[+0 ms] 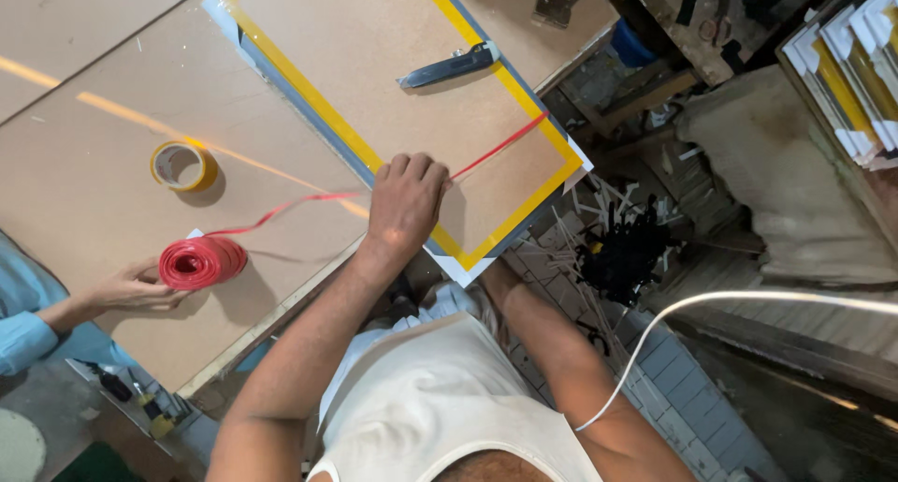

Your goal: The person applies yellow tape to a rectangular board, places a decorative frame on top, and secures it with a staple gun. They then wrap red string around the frame to hold it in place.

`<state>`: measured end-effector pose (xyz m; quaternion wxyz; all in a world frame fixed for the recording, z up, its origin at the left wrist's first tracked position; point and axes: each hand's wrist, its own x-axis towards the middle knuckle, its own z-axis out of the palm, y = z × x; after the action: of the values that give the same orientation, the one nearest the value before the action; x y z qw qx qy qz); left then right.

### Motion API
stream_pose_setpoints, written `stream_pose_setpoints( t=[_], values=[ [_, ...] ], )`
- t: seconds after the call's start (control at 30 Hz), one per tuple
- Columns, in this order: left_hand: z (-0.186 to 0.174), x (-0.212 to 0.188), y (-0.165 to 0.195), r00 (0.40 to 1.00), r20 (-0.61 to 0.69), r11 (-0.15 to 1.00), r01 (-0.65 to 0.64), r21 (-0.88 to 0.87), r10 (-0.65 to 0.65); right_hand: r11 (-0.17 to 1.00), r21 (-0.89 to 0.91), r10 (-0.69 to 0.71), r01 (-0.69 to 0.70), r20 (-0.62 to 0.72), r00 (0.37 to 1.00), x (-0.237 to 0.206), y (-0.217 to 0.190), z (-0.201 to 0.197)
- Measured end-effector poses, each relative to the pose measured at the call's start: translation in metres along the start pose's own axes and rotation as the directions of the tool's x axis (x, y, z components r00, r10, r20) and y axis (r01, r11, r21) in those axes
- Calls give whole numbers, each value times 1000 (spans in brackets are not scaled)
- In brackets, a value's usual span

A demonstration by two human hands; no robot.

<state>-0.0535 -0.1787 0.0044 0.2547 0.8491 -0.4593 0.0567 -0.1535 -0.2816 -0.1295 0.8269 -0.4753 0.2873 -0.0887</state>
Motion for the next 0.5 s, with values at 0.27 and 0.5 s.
stream_pose_setpoints(
  t=[0.27, 0.5],
  values=[
    [14, -9, -31, 997, 59, 960, 70, -270, -56, 678, -691, 274, -252, -81, 958, -66, 45, 32],
    [0, -10, -48, 1000, 26, 910, 26, -414, -17, 559, -545, 41, 625, 771, 635, -79, 40, 96]
  ],
)
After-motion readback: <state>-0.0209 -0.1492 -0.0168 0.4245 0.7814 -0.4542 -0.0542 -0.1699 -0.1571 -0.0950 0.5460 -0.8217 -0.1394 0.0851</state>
